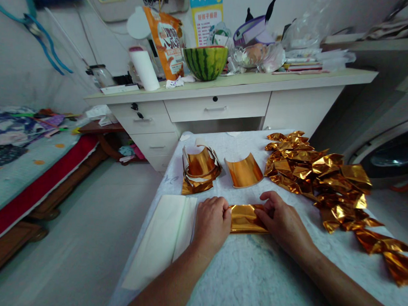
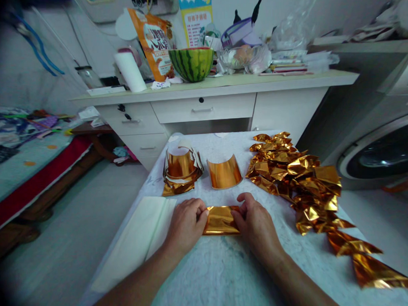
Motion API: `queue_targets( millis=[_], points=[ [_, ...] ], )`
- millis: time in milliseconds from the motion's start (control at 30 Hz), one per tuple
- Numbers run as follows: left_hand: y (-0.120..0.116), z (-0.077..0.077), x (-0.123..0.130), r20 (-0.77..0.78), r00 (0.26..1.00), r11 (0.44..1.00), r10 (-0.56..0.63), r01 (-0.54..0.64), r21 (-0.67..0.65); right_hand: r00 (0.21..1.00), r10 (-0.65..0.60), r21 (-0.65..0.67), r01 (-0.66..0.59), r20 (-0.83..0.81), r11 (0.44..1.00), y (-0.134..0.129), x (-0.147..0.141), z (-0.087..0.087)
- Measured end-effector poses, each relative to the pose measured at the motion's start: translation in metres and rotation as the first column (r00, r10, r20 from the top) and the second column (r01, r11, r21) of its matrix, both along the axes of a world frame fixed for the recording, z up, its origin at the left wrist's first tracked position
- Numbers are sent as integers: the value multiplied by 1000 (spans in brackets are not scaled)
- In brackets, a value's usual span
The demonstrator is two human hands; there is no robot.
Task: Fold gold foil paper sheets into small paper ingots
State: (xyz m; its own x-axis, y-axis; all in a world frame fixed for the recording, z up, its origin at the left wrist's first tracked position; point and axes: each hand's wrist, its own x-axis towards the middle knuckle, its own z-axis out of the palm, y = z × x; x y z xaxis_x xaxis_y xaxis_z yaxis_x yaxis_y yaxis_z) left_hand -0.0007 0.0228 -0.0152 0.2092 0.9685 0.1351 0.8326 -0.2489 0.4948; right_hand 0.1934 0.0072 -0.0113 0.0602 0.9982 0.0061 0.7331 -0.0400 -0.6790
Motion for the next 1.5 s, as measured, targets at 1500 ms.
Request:
queue_targets(
  millis=[1500],
  points=[
    [-9,4,-1,-96,961,964,-259,252,-79,861,361,65,-409,359,910,-10,-26,9]
  ],
)
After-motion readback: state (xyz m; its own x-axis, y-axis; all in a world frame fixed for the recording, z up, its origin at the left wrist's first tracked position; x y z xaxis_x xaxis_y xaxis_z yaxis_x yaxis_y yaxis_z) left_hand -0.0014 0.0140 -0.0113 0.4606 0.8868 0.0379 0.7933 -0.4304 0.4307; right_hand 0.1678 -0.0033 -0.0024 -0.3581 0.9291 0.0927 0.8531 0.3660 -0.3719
